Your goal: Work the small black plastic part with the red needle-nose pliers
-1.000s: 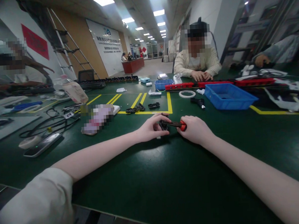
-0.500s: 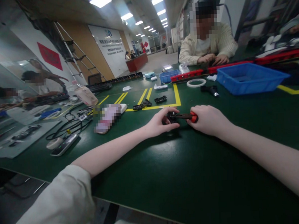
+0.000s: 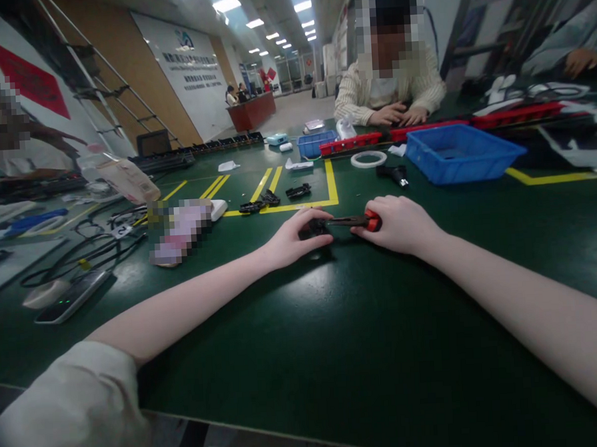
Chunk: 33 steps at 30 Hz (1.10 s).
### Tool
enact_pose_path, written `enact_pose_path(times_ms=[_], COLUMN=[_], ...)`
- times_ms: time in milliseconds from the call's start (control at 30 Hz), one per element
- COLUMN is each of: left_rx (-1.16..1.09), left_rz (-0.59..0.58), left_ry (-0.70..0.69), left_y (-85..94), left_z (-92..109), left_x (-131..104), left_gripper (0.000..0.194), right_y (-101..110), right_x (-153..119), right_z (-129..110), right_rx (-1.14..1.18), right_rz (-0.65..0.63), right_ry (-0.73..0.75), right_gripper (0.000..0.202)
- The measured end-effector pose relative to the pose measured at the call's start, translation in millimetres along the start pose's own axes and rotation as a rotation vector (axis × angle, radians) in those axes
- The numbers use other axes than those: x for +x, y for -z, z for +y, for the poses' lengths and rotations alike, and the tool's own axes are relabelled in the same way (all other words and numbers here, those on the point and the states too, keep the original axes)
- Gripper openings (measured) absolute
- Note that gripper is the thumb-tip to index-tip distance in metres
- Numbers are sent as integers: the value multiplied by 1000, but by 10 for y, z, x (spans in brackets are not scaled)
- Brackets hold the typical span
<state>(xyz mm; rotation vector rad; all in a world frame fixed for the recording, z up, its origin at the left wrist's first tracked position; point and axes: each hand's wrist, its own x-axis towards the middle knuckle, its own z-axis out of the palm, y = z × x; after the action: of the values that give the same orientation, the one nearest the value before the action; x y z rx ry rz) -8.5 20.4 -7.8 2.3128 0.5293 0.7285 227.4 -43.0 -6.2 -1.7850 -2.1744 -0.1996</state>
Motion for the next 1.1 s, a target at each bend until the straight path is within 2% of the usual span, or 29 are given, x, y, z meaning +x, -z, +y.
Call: enact_pose_path(times_ms=[233, 333, 600, 767, 867, 933, 1000, 1100], left_rx=[292, 348, 276, 165, 137, 124, 181, 383], left_rz=[-84, -69, -61, -86, -124, -125, -87, -23], left_ry=[143, 142, -9, 32, 36, 43, 63, 97], left_y=[-21, -29, -13, -20, -22, -23, -24, -14], left_z=[-8, 4, -4, -8, 6, 17, 23, 24], left_x=[-5, -17, -37, -40, -53, -63, -73, -83], left_gripper=[36, 37, 32, 52, 53, 55, 55, 51], right_y=[-36, -65, -55, 34, 67, 64, 54, 68], right_x=[5, -1, -40, -67, -111, -167, -239, -346], right_z=[357, 452, 381, 358, 418, 466, 492, 464], right_rx=[11, 16, 105, -7, -128, -129, -67, -13], right_rz=[9, 37, 64, 45, 26, -6, -16, 14], right_ry=[-75, -69, -37, 25, 7, -31, -63, -98], right_gripper=[42, 42, 44, 51, 64, 70, 70, 65])
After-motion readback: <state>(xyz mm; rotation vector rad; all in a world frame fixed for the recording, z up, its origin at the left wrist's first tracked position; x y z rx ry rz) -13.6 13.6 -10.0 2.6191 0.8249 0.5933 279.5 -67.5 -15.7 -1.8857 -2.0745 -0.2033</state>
